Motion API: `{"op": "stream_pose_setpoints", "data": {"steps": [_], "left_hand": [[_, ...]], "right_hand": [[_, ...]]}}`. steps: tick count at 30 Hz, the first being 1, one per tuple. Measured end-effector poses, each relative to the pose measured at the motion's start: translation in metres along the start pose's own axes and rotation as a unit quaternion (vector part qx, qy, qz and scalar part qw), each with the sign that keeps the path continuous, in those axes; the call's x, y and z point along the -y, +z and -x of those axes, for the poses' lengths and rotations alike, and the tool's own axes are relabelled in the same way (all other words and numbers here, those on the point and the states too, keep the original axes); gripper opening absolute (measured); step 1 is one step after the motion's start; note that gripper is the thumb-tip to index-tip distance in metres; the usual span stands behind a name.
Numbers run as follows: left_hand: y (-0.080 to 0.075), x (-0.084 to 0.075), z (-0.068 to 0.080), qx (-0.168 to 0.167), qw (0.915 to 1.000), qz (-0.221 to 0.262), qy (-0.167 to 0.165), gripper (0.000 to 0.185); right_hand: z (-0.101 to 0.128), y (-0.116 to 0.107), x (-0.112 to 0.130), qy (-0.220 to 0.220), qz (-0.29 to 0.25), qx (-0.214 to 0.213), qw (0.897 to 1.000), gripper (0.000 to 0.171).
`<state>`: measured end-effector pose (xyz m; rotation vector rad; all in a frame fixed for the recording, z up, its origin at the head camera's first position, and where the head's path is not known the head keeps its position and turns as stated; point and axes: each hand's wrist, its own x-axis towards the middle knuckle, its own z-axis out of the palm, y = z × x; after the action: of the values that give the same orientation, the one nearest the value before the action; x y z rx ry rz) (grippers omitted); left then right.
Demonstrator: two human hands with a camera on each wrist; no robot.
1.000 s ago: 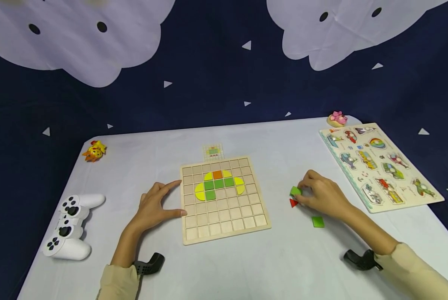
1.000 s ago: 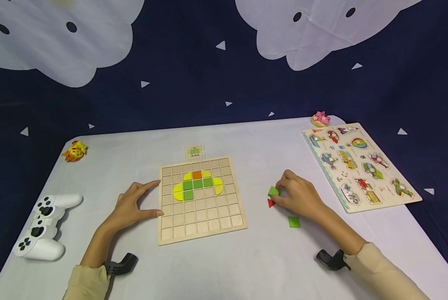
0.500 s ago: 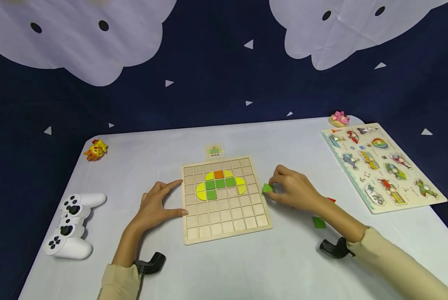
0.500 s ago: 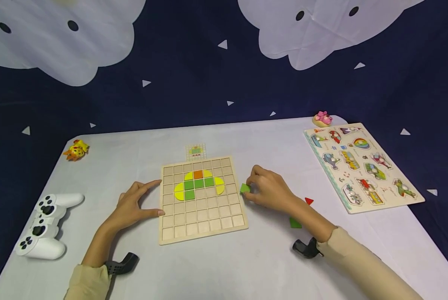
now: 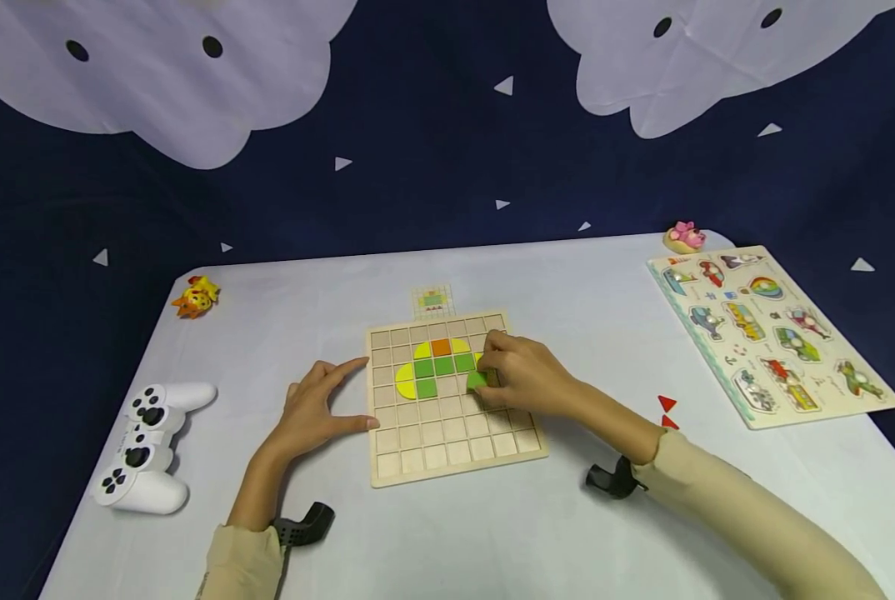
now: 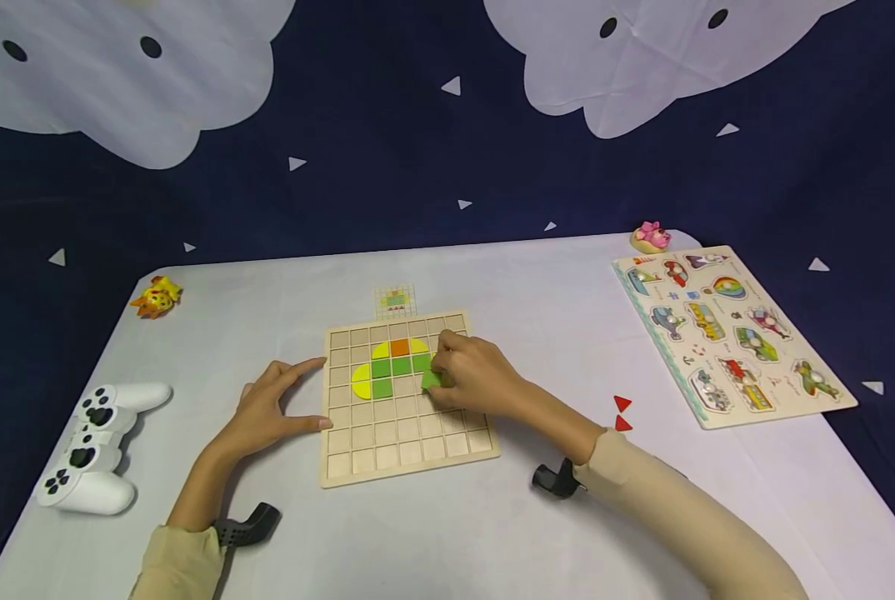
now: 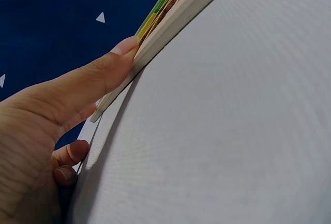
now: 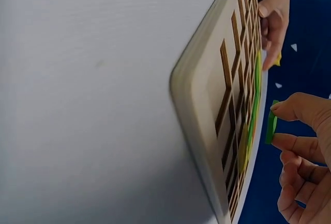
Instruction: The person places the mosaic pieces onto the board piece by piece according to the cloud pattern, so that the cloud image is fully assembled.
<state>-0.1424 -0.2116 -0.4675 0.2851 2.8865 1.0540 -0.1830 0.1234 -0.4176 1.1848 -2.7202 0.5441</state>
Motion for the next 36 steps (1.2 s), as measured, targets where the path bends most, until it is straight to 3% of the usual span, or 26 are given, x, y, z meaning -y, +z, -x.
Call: {"op": "stream_pose_setpoints", "data": {"steps": [13,20,28,36], "left_hand": [[0.001,-0.001,0.0,0.001,1.0,0.0,-0.005,0.095],[0.0,-0.001,0.0,0.001,1.0,0.0,-0.005,0.095],[-0.001,-0.001,0.0,-0.001,1.0,-0.006,0.001,0.095],[-0.001,0.0,0.0,0.002,1.0,-0.005,-0.001,0.096]], "right_hand": [[-0.022,0.021,0.012,-0.034,0.008,0.034,0.999,0.022],[-0.022,0.023,0.013,-0.03,-0.004,0.04,0.999,0.022],[-0.023,0.025,0.013,-0.003,-0.057,0.029,0.998,0.015],[-0.018,0.012,0.015,0.009,-0.036,0.042,0.998,0.025]]}}
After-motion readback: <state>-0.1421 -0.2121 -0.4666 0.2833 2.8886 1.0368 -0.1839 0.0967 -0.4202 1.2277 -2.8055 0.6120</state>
